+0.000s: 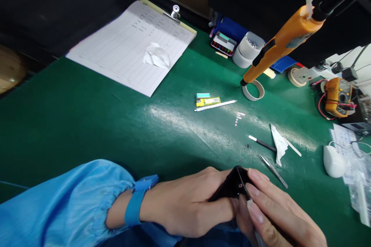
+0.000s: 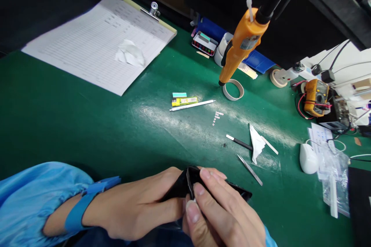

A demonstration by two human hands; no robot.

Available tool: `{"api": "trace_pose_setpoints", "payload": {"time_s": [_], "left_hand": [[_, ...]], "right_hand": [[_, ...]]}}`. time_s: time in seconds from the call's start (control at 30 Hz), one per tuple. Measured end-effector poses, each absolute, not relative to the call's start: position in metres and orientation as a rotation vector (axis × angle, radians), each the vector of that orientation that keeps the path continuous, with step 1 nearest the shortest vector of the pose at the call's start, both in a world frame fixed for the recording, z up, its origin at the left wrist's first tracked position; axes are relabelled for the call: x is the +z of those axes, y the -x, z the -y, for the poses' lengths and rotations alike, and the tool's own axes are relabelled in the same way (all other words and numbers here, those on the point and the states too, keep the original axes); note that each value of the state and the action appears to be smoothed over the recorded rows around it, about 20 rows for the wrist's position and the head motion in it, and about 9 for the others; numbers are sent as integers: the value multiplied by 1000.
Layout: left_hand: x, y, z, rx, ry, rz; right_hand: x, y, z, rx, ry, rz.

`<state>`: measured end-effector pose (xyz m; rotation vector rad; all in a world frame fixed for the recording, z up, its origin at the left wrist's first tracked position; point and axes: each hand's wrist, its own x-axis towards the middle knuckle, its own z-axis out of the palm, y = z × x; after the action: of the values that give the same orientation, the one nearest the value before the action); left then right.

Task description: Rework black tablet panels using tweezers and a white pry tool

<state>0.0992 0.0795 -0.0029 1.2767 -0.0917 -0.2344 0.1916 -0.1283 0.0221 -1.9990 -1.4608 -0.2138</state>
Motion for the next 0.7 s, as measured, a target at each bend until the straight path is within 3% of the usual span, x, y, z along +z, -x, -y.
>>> {"api": "trace_pose_setpoints", "payload": {"time_s": [0.7], "left_hand": [[-6, -102, -81, -266, -1241, 127]], "right_hand": [[22, -191, 129, -192, 1998, 1471]]}}
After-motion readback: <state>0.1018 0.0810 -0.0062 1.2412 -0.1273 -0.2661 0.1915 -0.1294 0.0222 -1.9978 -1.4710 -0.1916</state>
